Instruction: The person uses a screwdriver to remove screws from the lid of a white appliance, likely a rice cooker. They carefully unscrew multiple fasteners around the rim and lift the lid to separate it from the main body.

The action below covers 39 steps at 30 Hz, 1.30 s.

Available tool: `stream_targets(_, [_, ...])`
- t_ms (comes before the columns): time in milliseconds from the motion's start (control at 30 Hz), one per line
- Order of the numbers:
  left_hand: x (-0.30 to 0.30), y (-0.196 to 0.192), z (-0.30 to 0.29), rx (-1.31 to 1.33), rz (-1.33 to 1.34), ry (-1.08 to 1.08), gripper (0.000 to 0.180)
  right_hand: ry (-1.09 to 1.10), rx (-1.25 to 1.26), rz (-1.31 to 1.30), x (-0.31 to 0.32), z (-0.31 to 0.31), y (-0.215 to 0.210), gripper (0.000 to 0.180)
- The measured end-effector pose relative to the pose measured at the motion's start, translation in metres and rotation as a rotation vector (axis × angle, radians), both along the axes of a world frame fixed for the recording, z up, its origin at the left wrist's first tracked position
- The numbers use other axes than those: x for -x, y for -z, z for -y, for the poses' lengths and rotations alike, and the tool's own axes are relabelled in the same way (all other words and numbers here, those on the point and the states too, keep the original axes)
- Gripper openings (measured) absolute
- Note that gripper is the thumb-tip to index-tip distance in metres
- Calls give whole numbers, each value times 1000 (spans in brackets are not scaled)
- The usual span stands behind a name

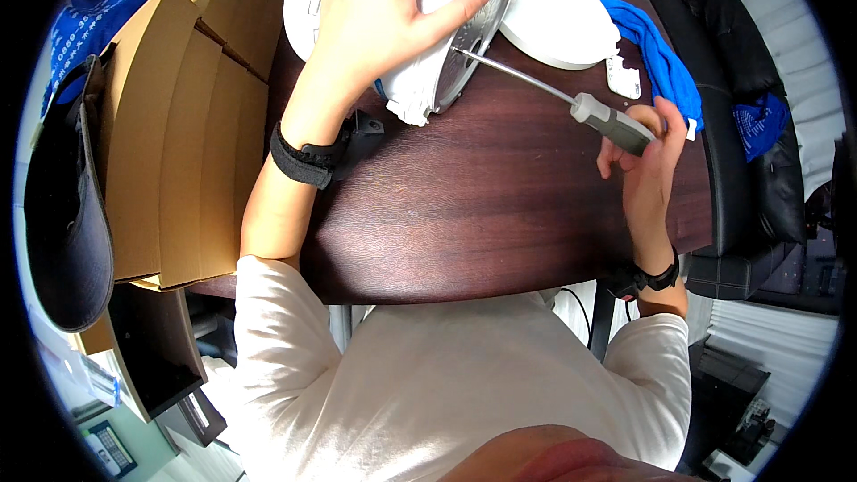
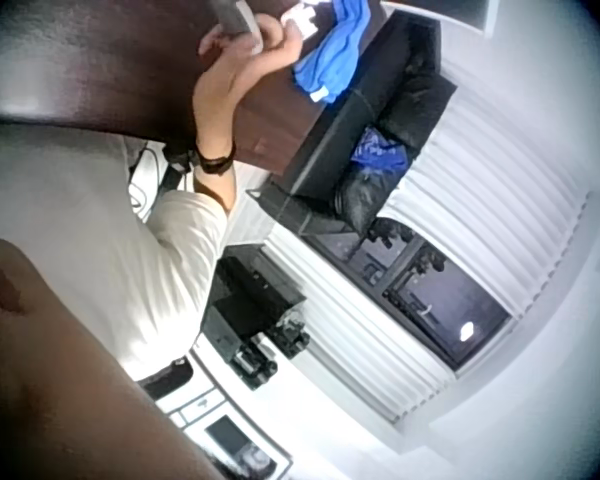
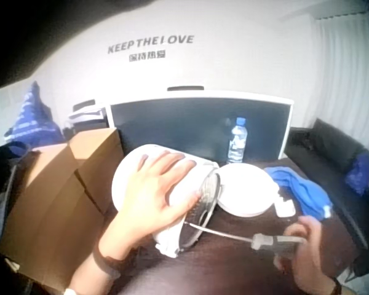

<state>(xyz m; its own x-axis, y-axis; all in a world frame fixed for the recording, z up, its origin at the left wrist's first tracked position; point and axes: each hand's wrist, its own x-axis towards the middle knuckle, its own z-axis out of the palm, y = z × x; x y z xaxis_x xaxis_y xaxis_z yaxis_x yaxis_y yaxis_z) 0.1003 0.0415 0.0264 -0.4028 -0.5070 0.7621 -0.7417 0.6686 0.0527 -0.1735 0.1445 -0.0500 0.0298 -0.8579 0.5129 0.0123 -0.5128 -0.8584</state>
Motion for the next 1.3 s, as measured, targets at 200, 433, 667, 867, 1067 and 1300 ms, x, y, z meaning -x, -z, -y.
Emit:
stream_targets(200, [1, -4, -4, -37, 2, -12, 47, -13, -129, -278, 15, -8, -4, 34])
stream_targets(433, [0, 0, 0, -17, 11, -18, 48, 6, 111, -282, 2, -3, 3, 33])
stream_targets(667, [1, -5, -7, -51, 27, -46, 49, -132, -191, -119, 14, -3, 4, 34])
stream_targets(867, [1, -4, -5, -63, 16, -40, 49, 60, 80, -295, 7, -2, 2, 36])
stream_targets(1067, [1, -4, -4, -52, 15, -33, 48, -75, -248, 216, -5, -7, -6, 40])
stream_targets(1300, [0, -2, -1, -28, -10, -11, 47, -144, -376, 40, 21, 5, 1, 37])
